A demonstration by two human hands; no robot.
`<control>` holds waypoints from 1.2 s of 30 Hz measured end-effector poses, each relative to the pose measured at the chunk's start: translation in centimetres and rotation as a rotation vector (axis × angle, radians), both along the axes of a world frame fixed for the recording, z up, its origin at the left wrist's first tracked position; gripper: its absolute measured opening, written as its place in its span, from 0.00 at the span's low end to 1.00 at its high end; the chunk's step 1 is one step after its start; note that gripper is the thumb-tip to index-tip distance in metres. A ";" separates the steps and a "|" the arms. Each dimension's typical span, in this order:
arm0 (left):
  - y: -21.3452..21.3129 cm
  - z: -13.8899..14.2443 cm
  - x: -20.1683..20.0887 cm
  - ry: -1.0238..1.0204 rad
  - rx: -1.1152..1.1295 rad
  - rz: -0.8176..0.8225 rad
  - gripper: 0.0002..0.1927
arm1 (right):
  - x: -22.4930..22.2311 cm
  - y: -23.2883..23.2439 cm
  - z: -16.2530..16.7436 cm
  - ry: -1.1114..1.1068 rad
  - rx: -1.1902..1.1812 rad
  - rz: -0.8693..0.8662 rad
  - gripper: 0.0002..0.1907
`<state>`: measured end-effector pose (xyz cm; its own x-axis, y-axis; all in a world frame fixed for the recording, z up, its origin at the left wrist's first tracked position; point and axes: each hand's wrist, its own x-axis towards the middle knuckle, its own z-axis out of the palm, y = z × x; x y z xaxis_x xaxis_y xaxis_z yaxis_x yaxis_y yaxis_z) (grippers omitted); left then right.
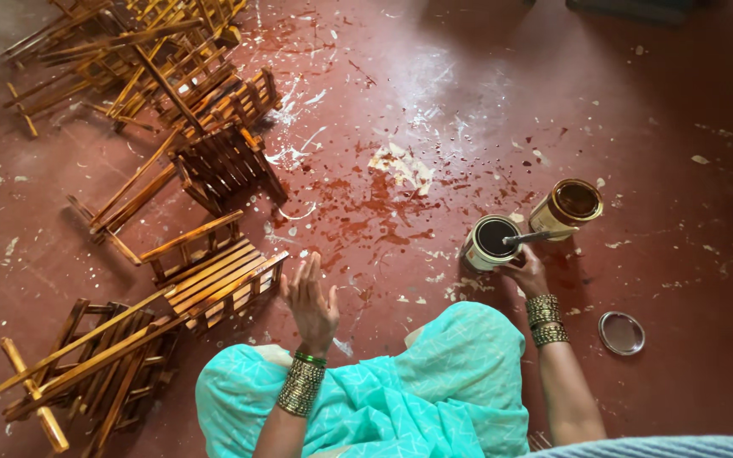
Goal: The person sits on the floor and applies dark stain to small wooden chairs using a brush. They dip the brush into a can of stain and coat the chair surfaces, then set the chair aside and open a second can of stain.
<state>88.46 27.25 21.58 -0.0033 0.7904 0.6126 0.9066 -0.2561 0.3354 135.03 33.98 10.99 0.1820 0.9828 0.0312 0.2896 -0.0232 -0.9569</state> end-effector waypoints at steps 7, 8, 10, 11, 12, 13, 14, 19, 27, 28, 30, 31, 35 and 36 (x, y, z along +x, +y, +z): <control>-0.5 0.0 -0.9 -0.022 0.014 0.015 0.44 | -0.1 -0.3 1.1 0.316 -0.072 0.195 0.45; -0.4 0.0 -1.0 -0.023 0.016 0.020 0.44 | 0.2 -0.4 1.5 0.309 -0.031 0.177 0.47; -0.3 0.0 -1.3 -0.022 0.037 0.026 0.44 | 0.8 -0.6 2.0 0.299 0.049 0.137 0.49; -0.1 0.0 -1.3 -0.023 0.055 0.029 0.44 | 1.0 -0.5 2.3 0.229 0.114 0.122 0.46; -0.1 0.0 -1.3 -0.023 0.071 0.030 0.44 | 1.5 -0.6 2.7 0.159 0.177 0.106 0.43; -0.3 0.1 -1.4 -0.030 0.056 0.022 0.43 | 2.0 -0.7 3.2 0.087 0.239 0.085 0.41; -0.5 0.2 -1.5 -0.040 0.045 0.009 0.43 | 2.3 -0.7 3.6 0.202 0.225 0.038 0.43; -1.4 0.7 -1.8 -0.083 0.037 -0.027 0.42 | 1.1 -0.3 5.4 0.258 0.235 -0.107 0.36; -2.5 2.0 -3.1 -0.070 0.024 0.007 0.40 | -4.0 -2.0 9.5 -0.169 0.215 -0.118 0.08; -2.7 2.2 -3.2 -0.079 0.012 0.004 0.40 | -4.3 -2.3 10.3 -0.214 0.226 -0.099 0.08; -2.9 2.6 -3.4 -0.097 -0.004 0.004 0.41 | -5.0 -2.9 12.3 -0.284 0.274 -0.088 0.08; -2.9 2.8 -3.5 -0.102 -0.005 0.004 0.41 | -5.4 -3.1 13.2 -0.308 0.310 -0.095 0.08; -3.0 3.4 -3.8 -0.121 -0.016 0.017 0.42 | -5.9 -3.6 16.0 -0.454 0.331 -0.152 0.07; -3.0 3.5 -3.8 -0.124 -0.023 0.019 0.42 | -6.0 -3.5 16.2 -0.492 0.367 -0.140 0.07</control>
